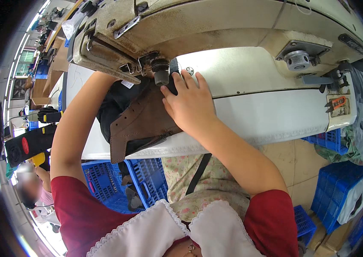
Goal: Sewing together leather components for a shoe upper using an industrial sewing machine.
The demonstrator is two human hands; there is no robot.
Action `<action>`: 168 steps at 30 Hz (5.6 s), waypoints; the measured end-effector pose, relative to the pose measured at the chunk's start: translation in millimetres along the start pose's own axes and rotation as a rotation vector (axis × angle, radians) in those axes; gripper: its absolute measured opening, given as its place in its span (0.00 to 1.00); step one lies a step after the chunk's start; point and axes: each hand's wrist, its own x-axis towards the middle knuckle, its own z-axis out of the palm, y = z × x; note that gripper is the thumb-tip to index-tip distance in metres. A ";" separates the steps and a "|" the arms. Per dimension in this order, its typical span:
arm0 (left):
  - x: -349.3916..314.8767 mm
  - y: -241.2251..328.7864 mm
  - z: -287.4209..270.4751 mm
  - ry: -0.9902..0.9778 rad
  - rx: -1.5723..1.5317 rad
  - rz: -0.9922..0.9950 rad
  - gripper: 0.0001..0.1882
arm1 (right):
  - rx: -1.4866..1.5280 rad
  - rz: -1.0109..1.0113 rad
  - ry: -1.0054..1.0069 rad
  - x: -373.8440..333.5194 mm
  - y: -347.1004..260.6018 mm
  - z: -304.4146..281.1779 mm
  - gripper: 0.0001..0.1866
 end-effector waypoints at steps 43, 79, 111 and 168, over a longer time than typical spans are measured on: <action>-5.0 20.5 9.1 0.168 -0.458 -0.140 0.28 | 0.115 -0.075 -0.012 9.7 12.6 -9.0 0.15; 3.0 32.4 -6.4 -0.106 -0.206 -0.404 0.23 | 0.134 -0.044 -0.020 9.9 11.8 -8.5 0.12; -16.3 238.8 13.7 -0.135 0.445 -0.602 0.24 | 0.331 -0.192 -0.149 29.7 62.9 -14.9 0.13; -47.8 195.4 4.3 -0.009 0.287 -0.270 0.24 | 0.203 -0.335 -0.086 35.1 75.3 -14.8 0.12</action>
